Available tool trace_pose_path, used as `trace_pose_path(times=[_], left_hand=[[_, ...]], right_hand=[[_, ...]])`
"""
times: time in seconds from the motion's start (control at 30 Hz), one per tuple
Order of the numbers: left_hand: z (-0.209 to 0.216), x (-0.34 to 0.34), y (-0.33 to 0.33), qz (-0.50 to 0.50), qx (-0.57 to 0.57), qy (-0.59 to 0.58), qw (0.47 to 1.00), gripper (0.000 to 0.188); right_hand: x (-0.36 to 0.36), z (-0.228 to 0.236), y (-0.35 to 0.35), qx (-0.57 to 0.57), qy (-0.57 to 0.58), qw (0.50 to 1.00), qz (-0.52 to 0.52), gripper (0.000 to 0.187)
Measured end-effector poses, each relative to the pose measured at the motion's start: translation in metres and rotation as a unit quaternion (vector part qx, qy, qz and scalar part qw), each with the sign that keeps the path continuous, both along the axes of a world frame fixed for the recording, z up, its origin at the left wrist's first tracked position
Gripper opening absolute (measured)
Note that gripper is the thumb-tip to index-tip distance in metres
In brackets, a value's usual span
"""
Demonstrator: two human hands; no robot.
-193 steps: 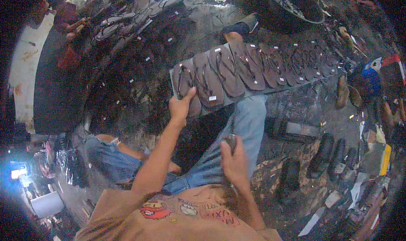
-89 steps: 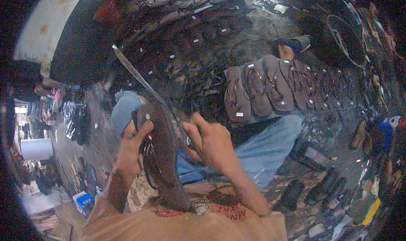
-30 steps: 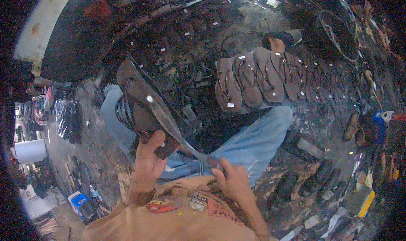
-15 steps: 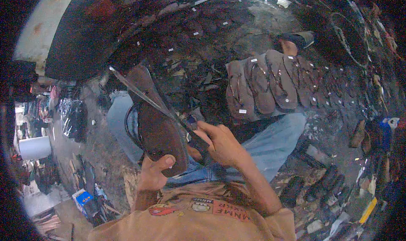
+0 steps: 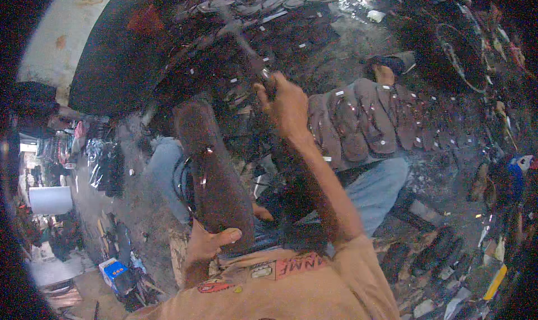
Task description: The person sits on the floor and uses a knife to trim excess material from the edges of brown flip-flops. They pick up each sandal, scrape the edges with the knife, and place the trimmed sandal back in a row.
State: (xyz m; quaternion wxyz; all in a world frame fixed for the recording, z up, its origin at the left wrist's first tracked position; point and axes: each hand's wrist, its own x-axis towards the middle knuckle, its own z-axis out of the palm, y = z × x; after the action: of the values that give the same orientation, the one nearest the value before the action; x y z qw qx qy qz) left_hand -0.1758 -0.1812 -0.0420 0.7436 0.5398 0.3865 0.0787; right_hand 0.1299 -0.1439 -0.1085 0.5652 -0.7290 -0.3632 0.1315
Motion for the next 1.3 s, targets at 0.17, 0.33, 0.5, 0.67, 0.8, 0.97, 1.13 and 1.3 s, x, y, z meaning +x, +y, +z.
trace_pose_path(times=[0.17, 0.33, 0.5, 0.67, 0.8, 0.97, 1.13, 1.3], left_hand=[[0.002, 0.017, 0.008, -0.092, 0.097, -0.038, 0.99, 0.088], [0.056, 0.077, 0.036, 0.03, 0.186, -0.01, 0.982, 0.047], [0.073, 0.043, 0.062, 0.065, -0.103, -0.074, 0.99, 0.038], [0.081, 0.036, 0.053, 0.075, -0.125, -0.066, 0.987, 0.039], [0.075, 0.043, 0.044, 0.063, -0.022, 0.006, 0.998, 0.04], [0.073, 0.043, 0.045, 0.012, 0.066, 0.041, 0.997, 0.043], [0.081, 0.046, 0.05, 0.043, 0.061, 0.079, 0.994, 0.045], [0.076, 0.046, 0.048, 0.021, 0.044, 0.047, 0.998, 0.045]], right_hand=[[-0.044, 0.053, -0.074, 0.051, 0.257, 0.963, 0.053, 0.035], [-0.085, 0.087, -0.109, 0.069, 0.302, 0.95, 0.049, 0.029], [-0.106, 0.067, -0.214, -0.07, 0.127, 0.986, 0.089, 0.036], [-0.161, 0.034, -0.279, -0.223, 0.093, 0.957, 0.163, 0.029], [-0.144, 0.032, -0.267, -0.247, 0.059, 0.956, 0.147, 0.024], [-0.052, 0.071, -0.176, -0.254, -0.004, 0.922, 0.291, 0.035], [-0.02, 0.097, -0.128, -0.283, -0.089, 0.888, 0.352, 0.043], [-0.03, 0.093, -0.105, -0.199, -0.037, 0.906, 0.372, 0.05]])
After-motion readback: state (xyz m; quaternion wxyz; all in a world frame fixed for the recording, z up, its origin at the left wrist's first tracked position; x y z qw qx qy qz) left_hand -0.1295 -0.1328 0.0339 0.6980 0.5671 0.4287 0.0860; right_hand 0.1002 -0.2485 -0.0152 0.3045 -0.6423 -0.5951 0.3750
